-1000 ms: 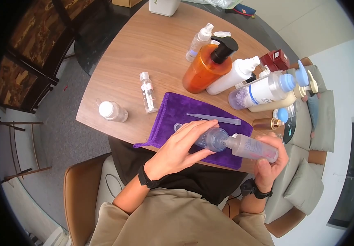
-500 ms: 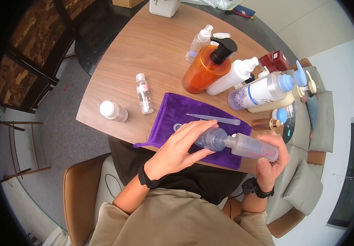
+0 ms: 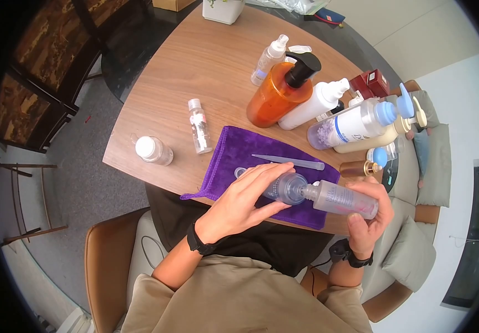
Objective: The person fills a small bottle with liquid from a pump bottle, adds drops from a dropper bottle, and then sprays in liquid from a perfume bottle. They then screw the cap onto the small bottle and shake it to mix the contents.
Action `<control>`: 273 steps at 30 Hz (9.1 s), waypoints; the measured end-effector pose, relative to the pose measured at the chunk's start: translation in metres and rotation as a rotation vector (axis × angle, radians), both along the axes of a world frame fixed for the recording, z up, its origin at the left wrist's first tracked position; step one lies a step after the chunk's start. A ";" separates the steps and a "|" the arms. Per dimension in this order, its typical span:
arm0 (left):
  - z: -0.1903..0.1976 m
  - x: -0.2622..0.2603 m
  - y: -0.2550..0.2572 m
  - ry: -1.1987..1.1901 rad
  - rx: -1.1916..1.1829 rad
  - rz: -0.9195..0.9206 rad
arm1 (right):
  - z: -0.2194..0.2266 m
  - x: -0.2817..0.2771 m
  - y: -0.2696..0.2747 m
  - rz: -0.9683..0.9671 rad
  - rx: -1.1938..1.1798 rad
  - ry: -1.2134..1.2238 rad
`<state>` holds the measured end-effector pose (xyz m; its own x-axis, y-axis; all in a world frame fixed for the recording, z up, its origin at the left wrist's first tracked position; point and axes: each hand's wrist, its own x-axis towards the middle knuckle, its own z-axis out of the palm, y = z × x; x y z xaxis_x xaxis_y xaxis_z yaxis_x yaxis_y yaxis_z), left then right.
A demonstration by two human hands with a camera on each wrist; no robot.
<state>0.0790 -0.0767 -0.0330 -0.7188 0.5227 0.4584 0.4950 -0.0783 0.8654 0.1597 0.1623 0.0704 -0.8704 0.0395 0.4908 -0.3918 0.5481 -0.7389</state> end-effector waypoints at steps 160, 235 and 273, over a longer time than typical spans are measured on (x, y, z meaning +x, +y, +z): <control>0.031 0.081 0.009 -0.134 0.212 -0.245 | -0.118 0.098 -0.031 0.383 -0.920 -0.450; 0.018 0.073 -0.012 -0.220 -0.040 -0.602 | -0.015 0.102 0.023 0.272 -0.043 -0.112; 0.011 -0.030 -0.083 0.139 -0.710 0.618 | -0.029 0.090 0.059 -0.551 0.316 -0.042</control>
